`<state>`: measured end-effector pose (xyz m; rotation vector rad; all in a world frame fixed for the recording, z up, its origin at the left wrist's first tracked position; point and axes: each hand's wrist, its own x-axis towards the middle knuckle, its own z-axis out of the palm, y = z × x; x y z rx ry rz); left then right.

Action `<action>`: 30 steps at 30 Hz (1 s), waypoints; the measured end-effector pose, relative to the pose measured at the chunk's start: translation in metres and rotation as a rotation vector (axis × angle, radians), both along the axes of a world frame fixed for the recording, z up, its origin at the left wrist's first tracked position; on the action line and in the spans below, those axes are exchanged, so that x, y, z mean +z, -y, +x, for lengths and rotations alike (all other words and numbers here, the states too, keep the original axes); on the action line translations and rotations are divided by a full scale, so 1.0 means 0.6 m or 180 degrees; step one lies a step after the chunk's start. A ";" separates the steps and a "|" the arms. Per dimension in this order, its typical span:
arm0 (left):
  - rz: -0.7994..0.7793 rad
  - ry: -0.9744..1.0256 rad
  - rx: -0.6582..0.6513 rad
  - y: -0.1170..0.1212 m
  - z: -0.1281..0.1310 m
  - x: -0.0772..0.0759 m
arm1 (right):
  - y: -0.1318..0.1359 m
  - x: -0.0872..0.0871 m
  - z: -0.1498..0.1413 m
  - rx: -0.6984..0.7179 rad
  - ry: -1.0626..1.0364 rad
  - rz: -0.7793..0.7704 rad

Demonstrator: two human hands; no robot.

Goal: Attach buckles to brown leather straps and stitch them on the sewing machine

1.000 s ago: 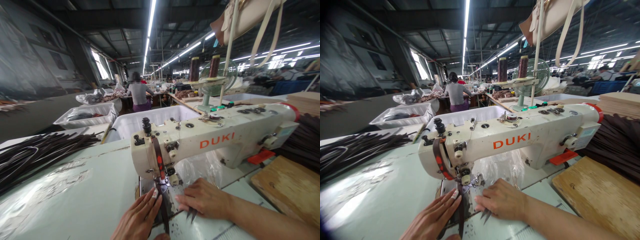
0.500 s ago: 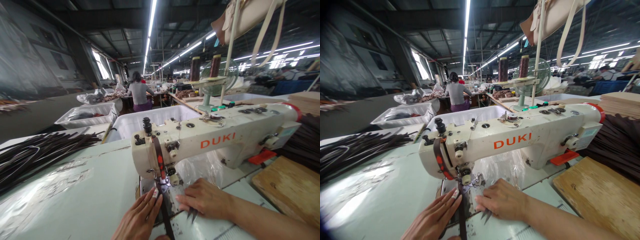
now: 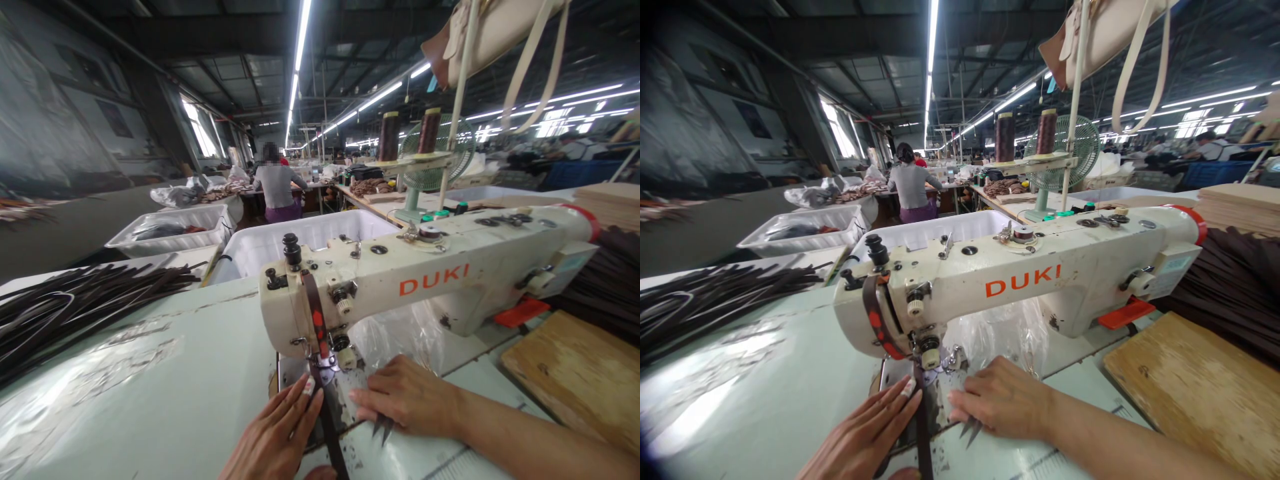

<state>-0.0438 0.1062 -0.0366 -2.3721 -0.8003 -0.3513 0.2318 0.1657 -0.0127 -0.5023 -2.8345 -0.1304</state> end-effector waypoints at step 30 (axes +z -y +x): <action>-0.1568 0.1357 0.0024 -0.044 -0.005 0.041 | 0.001 -0.001 0.000 -0.0021 0.0001 -0.0026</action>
